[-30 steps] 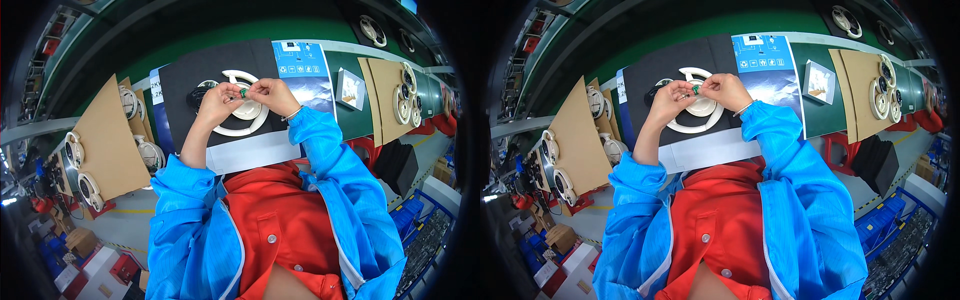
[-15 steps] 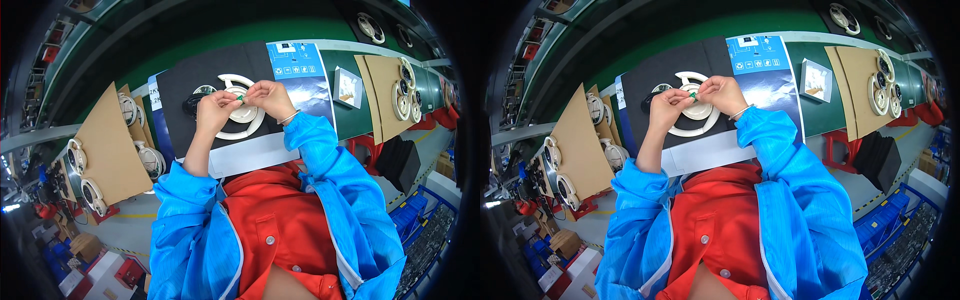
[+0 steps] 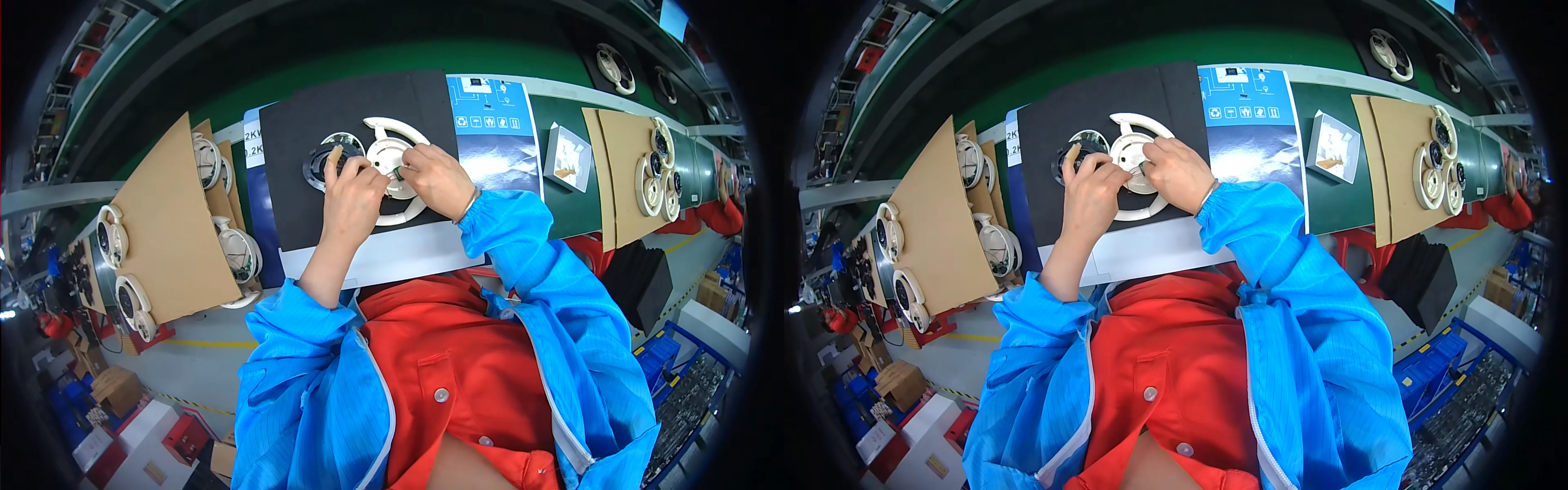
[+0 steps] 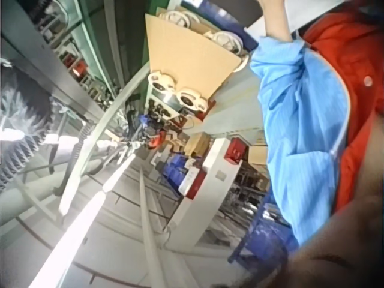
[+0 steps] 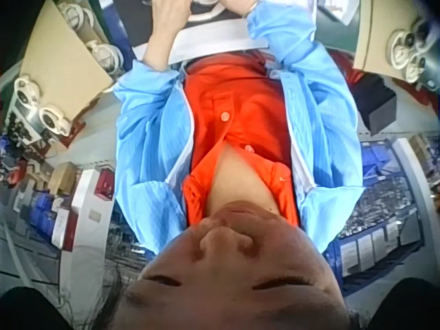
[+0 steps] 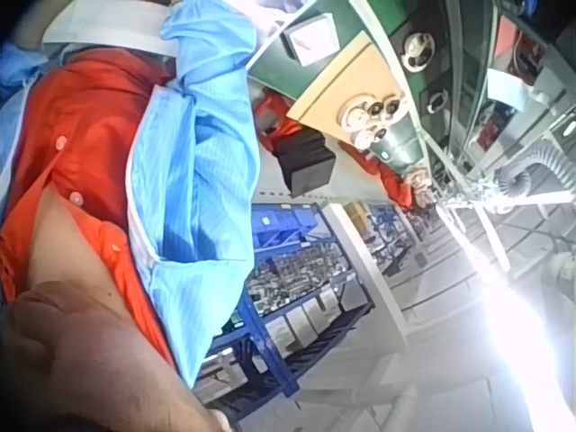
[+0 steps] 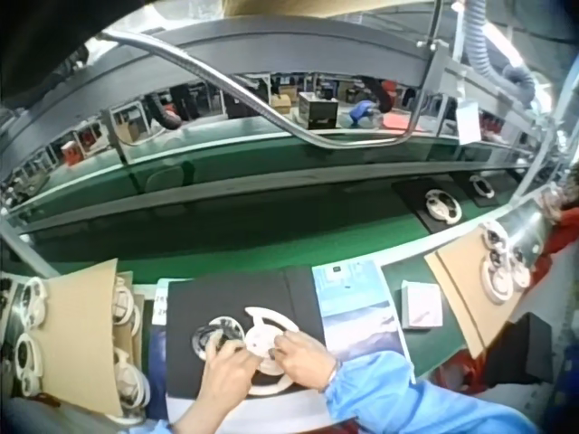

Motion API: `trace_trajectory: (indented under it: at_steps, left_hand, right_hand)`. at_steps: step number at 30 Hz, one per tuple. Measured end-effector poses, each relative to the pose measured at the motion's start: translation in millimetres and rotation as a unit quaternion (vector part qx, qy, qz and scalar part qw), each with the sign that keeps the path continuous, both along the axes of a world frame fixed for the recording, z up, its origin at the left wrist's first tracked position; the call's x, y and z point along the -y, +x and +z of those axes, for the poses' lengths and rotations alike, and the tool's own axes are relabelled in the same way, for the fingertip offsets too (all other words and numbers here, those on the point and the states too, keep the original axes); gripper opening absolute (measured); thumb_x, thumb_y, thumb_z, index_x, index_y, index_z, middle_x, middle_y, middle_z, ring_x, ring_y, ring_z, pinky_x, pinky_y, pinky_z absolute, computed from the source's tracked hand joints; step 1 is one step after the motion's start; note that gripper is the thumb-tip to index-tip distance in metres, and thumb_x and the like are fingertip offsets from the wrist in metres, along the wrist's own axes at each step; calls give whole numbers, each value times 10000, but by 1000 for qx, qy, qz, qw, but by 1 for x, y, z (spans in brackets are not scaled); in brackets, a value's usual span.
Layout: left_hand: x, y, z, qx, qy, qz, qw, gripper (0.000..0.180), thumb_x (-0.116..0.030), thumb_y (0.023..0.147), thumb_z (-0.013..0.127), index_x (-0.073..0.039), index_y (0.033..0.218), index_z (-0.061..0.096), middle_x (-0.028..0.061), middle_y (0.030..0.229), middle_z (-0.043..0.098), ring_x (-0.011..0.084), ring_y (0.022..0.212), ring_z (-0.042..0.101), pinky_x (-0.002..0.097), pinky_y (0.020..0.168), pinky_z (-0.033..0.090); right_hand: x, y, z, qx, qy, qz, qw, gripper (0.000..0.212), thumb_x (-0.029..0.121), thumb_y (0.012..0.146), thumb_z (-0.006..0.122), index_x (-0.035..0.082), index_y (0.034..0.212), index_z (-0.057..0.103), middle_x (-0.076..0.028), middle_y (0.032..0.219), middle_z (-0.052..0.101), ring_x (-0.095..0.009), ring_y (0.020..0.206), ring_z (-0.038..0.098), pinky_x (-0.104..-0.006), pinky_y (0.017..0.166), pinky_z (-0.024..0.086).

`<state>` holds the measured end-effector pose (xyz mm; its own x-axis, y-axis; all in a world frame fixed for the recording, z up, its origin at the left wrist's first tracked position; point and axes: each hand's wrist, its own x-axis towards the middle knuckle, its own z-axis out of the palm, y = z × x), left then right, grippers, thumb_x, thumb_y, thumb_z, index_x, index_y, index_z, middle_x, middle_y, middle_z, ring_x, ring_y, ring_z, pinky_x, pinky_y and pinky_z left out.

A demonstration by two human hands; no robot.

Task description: Assembling circular components onto base plates at an industrial workstation.

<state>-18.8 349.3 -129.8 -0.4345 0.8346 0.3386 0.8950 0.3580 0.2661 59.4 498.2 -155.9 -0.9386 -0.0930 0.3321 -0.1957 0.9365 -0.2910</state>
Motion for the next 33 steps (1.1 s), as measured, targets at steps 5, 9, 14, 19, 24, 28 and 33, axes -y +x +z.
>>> trace_trajectory:
  at_steps: [5,9,14,19,24,28,33]
  left_hand:
    - [6,-4,-2,-2,-22,-40,999,91,-70,649,568,-78,712,634,-4,716,582,145,848,514,458,937,278]
    - [10,-6,-2,6,-37,-46,998,153,-57,660,547,-109,764,646,-28,783,599,137,865,513,451,926,268]
    - [12,-7,-3,12,-39,-51,998,172,-66,672,544,-109,807,641,-32,838,603,135,885,508,460,944,253]
    - [12,-6,-3,8,-37,-52,998,166,-47,676,541,-94,803,636,-18,820,597,143,879,509,464,944,259]
    - [15,-1,-5,7,-53,-45,998,183,-26,680,531,-84,828,622,13,883,582,158,923,498,459,936,267]
    - [30,7,-5,27,23,12,999,305,16,666,520,-108,934,596,45,1035,521,194,1020,459,434,921,273]
    - [78,18,-14,27,90,134,987,400,37,633,537,-125,995,586,60,1050,499,243,1024,450,401,887,312]
  right_hand:
    - [-4,-8,2,20,55,51,997,140,80,639,541,27,752,604,-56,771,496,-205,777,505,-313,700,432]
    - [-5,-10,1,33,65,54,996,88,92,637,536,32,656,598,-56,801,517,-200,815,507,-310,742,426]
    - [-8,-12,-1,29,64,47,996,91,84,639,539,29,675,601,-58,792,519,-201,816,512,-312,748,427]
    - [-6,-14,0,33,89,51,994,94,91,637,545,32,675,607,-55,791,523,-191,815,513,-303,748,424]
    - [-4,-13,3,26,113,70,991,131,91,651,537,26,751,591,-51,777,515,-198,775,514,-290,730,419]
    - [14,1,7,65,152,30,986,194,107,673,516,5,822,587,-74,829,506,-221,828,491,-319,815,386]
    - [19,7,8,82,163,7,983,276,77,697,497,-26,948,546,-111,895,489,-247,896,476,-336,867,362]
